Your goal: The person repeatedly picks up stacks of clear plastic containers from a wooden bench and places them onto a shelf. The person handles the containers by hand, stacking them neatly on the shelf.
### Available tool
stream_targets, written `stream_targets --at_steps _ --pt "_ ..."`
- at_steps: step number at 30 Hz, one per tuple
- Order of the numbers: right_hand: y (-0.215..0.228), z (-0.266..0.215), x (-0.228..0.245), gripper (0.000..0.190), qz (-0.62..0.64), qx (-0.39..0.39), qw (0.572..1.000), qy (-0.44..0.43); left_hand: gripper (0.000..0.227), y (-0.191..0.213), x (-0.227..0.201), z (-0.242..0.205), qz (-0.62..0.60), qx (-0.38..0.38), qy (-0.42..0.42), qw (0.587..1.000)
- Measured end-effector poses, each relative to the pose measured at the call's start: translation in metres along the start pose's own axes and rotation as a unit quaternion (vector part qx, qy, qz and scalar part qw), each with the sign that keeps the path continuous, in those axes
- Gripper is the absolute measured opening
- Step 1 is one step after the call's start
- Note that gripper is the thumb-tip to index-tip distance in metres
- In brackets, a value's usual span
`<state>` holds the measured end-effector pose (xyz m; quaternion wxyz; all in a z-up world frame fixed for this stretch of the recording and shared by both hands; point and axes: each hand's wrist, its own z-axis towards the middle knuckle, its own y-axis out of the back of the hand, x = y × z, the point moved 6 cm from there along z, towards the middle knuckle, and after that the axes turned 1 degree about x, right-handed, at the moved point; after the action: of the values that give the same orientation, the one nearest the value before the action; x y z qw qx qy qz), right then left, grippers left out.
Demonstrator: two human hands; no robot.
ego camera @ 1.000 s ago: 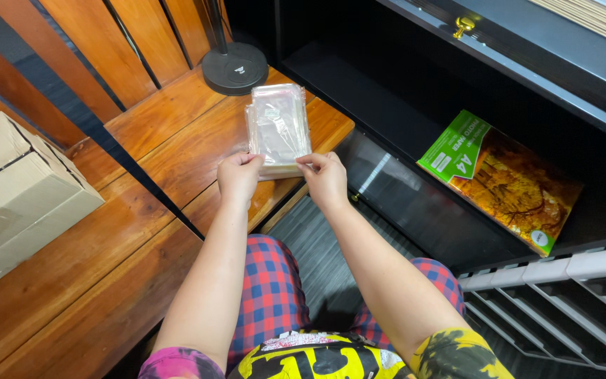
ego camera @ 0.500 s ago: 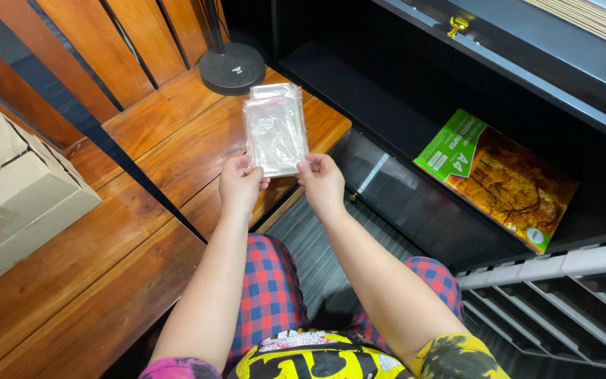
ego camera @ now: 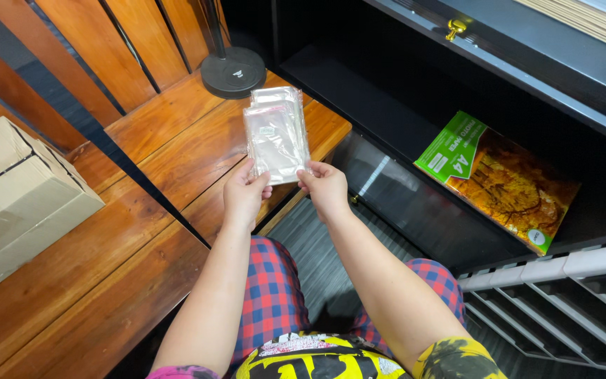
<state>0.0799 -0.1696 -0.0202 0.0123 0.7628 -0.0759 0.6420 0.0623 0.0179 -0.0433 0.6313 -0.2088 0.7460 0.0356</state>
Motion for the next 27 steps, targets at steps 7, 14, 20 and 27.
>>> stream_targets --at_steps 7,14,20,27 --pt "0.001 -0.003 0.001 0.042 -0.008 -0.007 1.000 0.023 0.068 0.004 0.010 0.008 0.008 -0.001 -0.024 1.000" --pt "0.001 -0.006 0.006 0.034 -0.029 -0.004 0.999 0.037 0.064 0.005 0.008 0.008 0.018 0.003 -0.035 0.999" --pt "0.001 -0.008 0.010 0.032 -0.038 0.001 0.998 0.048 0.064 0.004 0.010 0.011 0.029 0.003 -0.040 0.999" --pt "0.001 -0.014 0.016 0.032 -0.041 -0.008 0.996 0.073 0.064 0.004 0.001 0.002 0.037 -0.001 -0.057 0.998"
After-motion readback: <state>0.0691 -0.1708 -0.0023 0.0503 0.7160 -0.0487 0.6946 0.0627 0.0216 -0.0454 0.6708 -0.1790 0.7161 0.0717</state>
